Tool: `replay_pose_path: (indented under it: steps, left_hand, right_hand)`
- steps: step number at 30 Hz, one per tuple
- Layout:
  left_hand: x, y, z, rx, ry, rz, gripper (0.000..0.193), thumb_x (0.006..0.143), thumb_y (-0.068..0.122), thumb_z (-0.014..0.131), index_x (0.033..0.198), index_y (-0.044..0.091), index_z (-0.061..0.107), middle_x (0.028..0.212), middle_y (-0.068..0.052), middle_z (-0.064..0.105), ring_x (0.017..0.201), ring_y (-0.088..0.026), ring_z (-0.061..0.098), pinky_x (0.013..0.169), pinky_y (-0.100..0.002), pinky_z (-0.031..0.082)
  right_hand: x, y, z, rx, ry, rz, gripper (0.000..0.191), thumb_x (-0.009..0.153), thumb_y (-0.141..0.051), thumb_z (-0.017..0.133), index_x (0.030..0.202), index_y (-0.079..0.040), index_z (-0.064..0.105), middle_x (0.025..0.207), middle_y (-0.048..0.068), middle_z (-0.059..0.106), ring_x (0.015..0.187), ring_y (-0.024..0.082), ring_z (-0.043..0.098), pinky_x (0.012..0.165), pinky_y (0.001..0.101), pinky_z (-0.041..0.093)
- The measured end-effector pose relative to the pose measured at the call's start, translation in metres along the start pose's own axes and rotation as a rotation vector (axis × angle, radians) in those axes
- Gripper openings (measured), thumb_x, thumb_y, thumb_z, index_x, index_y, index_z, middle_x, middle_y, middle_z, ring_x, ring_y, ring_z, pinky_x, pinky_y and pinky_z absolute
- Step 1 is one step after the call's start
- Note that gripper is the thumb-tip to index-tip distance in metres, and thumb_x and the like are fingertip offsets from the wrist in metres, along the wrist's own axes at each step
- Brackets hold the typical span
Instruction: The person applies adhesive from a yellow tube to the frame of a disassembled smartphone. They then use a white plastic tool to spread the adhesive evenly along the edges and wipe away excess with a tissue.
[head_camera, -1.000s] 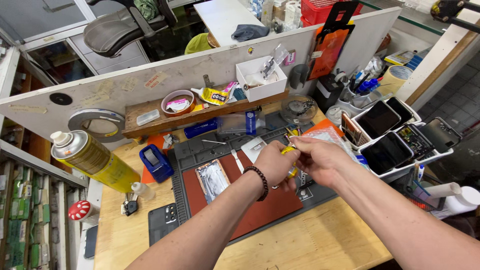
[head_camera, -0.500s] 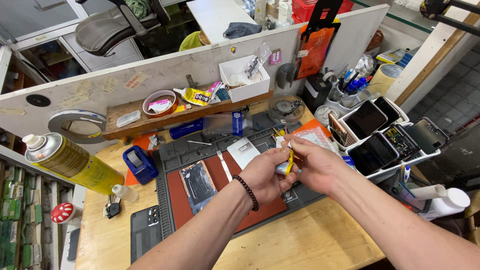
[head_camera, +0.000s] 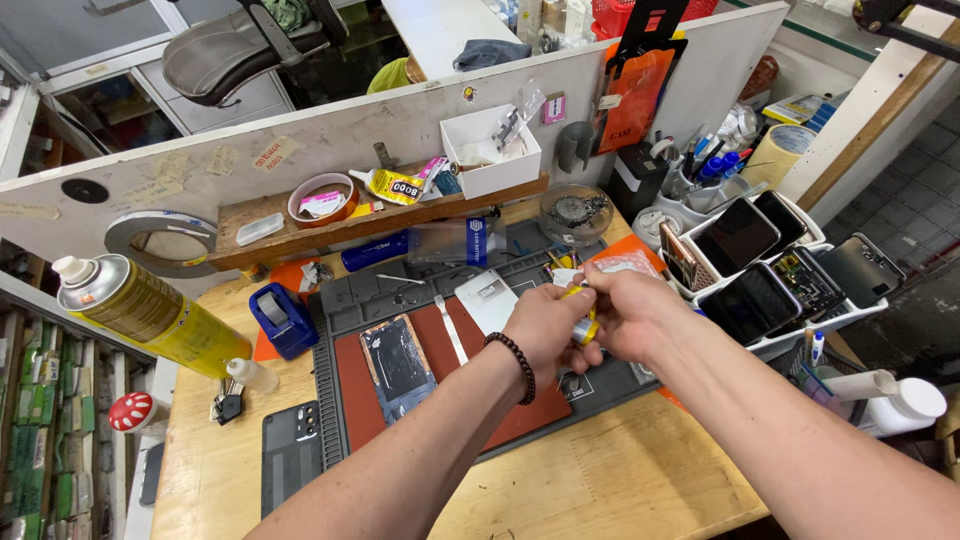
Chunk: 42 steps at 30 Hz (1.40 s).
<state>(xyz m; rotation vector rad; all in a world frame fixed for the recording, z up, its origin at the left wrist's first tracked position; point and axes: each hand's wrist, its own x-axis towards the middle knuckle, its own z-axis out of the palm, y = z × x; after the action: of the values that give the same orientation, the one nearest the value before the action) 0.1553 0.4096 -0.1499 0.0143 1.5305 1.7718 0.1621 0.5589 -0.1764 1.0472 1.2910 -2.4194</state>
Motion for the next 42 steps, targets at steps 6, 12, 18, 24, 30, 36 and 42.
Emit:
replay_pose_path:
  steps: [6, 12, 18, 24, 30, 36, 42]
  left_hand:
    - [0.001, -0.005, -0.011, -0.166, -0.140, -0.039, 0.029, 0.103, 0.026, 0.057, 0.113, -0.001, 0.056, 0.079, -0.012, 0.066, 0.050, -0.016, 0.062, 0.038, -0.027, 0.045]
    - [-0.027, -0.009, -0.032, -0.042, -0.006, 0.060, 0.032, 0.101, 0.027, 0.059, 0.125, 0.008, 0.049, 0.087, -0.015, 0.068, 0.055, -0.019, 0.064, 0.040, -0.026, 0.046]
    - [-0.033, 0.000, -0.038, -0.146, -0.018, 0.090, 0.045, 0.097, 0.021, 0.062, 0.137, 0.011, 0.046, 0.100, -0.007, 0.067, 0.074, -0.021, 0.073, 0.051, -0.029, 0.060]
    - [-0.039, -0.002, -0.058, -0.036, 0.194, 0.116, 0.040, 0.090, 0.027, 0.072, 0.126, 0.010, 0.065, 0.088, -0.003, 0.072, 0.068, -0.011, 0.067, 0.045, -0.024, 0.051]
    - [-0.059, -0.001, -0.099, -0.009, 0.363, 0.162, 0.040, 0.085, 0.032, 0.078, 0.118, 0.009, 0.074, 0.079, 0.002, 0.070, 0.047, -0.004, 0.041, 0.038, -0.021, 0.028]
    - [-0.079, -0.001, -0.130, -0.202, 0.408, 0.183, 0.042, 0.085, 0.032, 0.080, 0.117, 0.010, 0.062, 0.079, 0.002, 0.065, 0.047, -0.005, 0.047, 0.038, -0.020, 0.031]
    - [-0.076, 0.008, -0.154, -0.341, 0.531, 0.161, 0.047, 0.085, 0.034, 0.080, 0.120, 0.013, 0.055, 0.082, -0.003, 0.062, 0.046, -0.008, 0.049, 0.036, -0.022, 0.032]
  right_hand:
    - [0.059, -0.022, -0.022, 0.162, 0.081, -0.019, 0.017, 0.107, -0.026, 0.052, 0.099, -0.012, 0.056, 0.088, 0.005, 0.058, 0.077, 0.018, 0.051, 0.073, 0.0334, 0.046]
    - [0.057, -0.060, -0.070, 0.066, 0.170, -0.183, 0.021, 0.102, -0.037, 0.062, 0.096, -0.017, 0.066, 0.084, -0.005, 0.054, 0.079, 0.010, 0.049, 0.075, 0.0262, 0.046]
    - [0.032, -0.025, -0.036, -0.112, 0.081, -0.249, 0.016, 0.099, -0.025, 0.065, 0.103, -0.011, 0.070, 0.086, -0.003, 0.061, 0.080, 0.010, 0.057, 0.071, 0.0258, 0.050]
    - [0.039, -0.014, 0.006, -0.566, 0.151, -0.375, 0.014, 0.090, -0.020, 0.076, 0.097, -0.008, 0.074, 0.088, 0.001, 0.072, 0.077, 0.009, 0.066, 0.062, 0.0274, 0.049]
    - [0.089, 0.002, 0.057, -0.929, 0.116, -0.422, 0.017, 0.084, -0.015, 0.079, 0.095, -0.002, 0.079, 0.085, 0.008, 0.075, 0.073, 0.015, 0.066, 0.055, 0.0315, 0.046]
    - [0.073, 0.002, 0.092, -1.171, 0.162, -0.807, 0.043, 0.084, -0.027, 0.082, 0.117, -0.002, 0.072, 0.092, 0.012, 0.075, 0.076, 0.016, 0.066, 0.066, 0.0286, 0.047]
    - [-0.003, 0.062, 0.132, -0.549, -0.507, -0.067, 0.036, 0.090, -0.038, 0.069, 0.112, -0.009, 0.068, 0.096, -0.004, 0.068, 0.089, 0.011, 0.067, 0.073, 0.0343, 0.053]
